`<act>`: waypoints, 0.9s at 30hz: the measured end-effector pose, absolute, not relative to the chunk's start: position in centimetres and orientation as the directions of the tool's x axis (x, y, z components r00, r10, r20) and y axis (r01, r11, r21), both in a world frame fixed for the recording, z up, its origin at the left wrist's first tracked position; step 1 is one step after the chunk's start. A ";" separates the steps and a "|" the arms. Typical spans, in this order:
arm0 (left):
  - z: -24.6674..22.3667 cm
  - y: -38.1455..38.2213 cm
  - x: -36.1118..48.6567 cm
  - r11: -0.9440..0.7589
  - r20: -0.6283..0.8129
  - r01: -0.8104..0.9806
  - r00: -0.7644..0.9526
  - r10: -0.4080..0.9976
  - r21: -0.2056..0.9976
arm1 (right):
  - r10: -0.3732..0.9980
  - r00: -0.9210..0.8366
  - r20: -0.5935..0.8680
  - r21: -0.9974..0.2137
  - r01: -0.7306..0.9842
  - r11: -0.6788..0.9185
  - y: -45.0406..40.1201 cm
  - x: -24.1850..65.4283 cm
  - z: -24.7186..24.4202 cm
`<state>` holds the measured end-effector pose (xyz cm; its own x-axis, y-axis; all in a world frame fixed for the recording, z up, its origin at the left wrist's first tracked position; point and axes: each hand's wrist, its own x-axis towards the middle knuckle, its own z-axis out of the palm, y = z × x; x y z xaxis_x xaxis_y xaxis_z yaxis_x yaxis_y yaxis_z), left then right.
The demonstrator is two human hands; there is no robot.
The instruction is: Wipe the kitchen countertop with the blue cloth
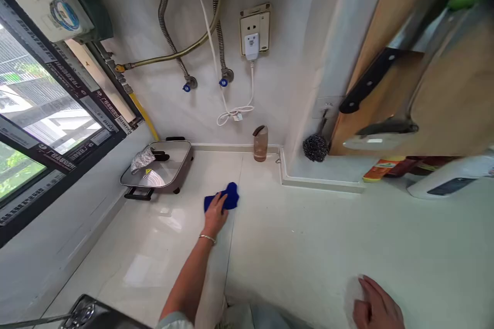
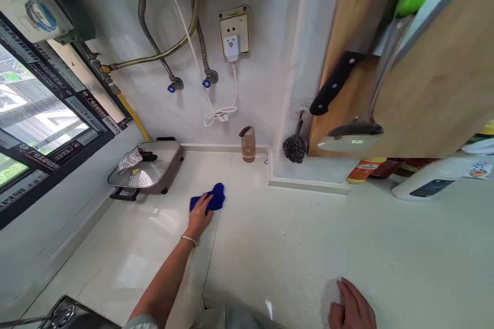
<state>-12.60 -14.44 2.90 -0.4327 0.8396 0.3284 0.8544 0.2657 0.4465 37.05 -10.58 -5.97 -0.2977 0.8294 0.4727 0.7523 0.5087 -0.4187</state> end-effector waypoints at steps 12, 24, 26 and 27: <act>4.9 -35.7 -20.1 0.555 0.150 0.727 -0.652 0.744 0.406 | 0.795 -0.281 0.538 -0.400 0.745 0.534 -10.6 36.0 -4.1; 3.2 -25.5 -5.8 0.260 0.301 0.942 -0.315 0.900 0.210 | 0.834 -0.258 0.487 -0.445 0.748 0.492 -10.4 35.6 -3.8; 3.0 -22.0 -3.5 0.164 0.301 0.963 -0.225 0.927 0.215 | 0.841 -0.249 0.480 -0.452 0.752 0.480 -10.5 35.5 -3.4; 2.9 -20.2 -2.3 0.113 0.298 0.968 -0.178 0.938 0.224 | 0.844 -0.244 0.477 -0.456 0.752 0.475 -10.5 35.4 -3.2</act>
